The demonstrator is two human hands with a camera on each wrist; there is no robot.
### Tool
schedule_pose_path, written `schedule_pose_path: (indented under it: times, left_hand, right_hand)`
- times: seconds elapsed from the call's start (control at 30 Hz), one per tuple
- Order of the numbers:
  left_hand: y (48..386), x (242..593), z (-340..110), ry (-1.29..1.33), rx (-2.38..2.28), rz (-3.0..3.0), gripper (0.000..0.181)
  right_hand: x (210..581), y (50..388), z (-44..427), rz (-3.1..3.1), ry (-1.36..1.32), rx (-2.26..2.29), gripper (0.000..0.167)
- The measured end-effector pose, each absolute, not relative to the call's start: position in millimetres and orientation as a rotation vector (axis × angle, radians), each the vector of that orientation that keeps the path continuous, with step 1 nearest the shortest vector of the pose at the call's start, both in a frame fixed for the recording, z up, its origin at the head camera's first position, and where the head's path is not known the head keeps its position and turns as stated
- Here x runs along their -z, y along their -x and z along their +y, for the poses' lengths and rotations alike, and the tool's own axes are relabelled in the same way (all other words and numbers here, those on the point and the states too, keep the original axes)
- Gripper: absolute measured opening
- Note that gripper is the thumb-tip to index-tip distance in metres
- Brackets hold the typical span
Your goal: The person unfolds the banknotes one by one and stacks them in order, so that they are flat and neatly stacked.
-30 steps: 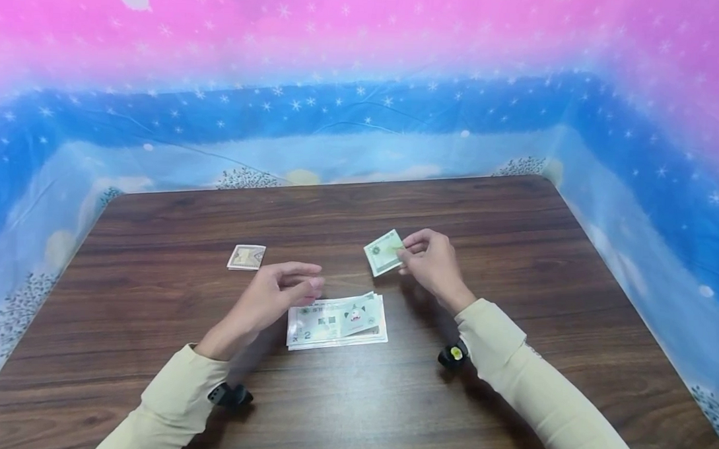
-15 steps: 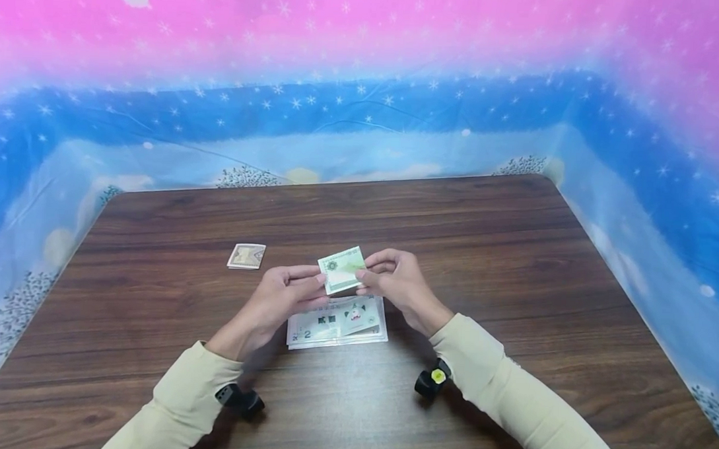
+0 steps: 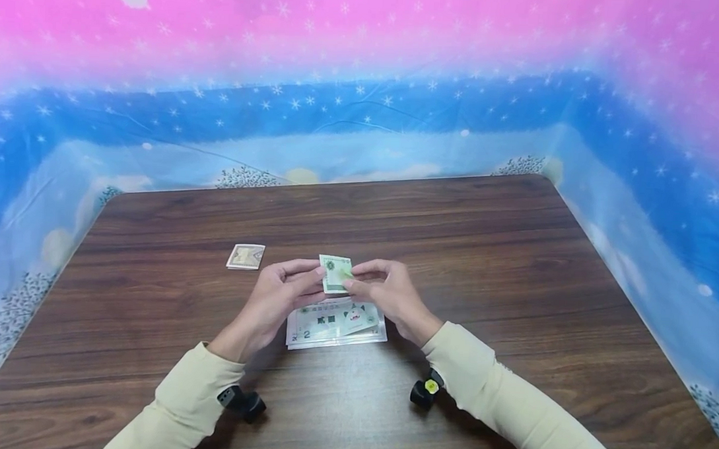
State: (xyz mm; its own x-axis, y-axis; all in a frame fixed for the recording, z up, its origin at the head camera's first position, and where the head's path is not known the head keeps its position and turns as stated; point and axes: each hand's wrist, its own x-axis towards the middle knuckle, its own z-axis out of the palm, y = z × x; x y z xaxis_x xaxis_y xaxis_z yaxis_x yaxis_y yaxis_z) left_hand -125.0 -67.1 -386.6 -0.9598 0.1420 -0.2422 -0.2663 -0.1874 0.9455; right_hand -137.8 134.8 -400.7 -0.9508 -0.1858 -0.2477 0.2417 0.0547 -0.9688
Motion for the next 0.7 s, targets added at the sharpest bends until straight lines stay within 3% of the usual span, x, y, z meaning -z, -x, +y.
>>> schedule_pose_path:
  times: [0.33, 0.7]
  left_hand:
    - [124.8, 385.6, -63.0, 0.043, -2.224, 1.788, 0.031]
    - [124.3, 385.5, -64.0, 0.021, -2.192, 1.805, 0.032]
  right_hand:
    - [398.0, 132.5, 135.5, 1.967, 0.119, 1.927, 0.053]
    - [392.0, 129.9, 137.5, 1.886, 0.145, 1.907, 0.056]
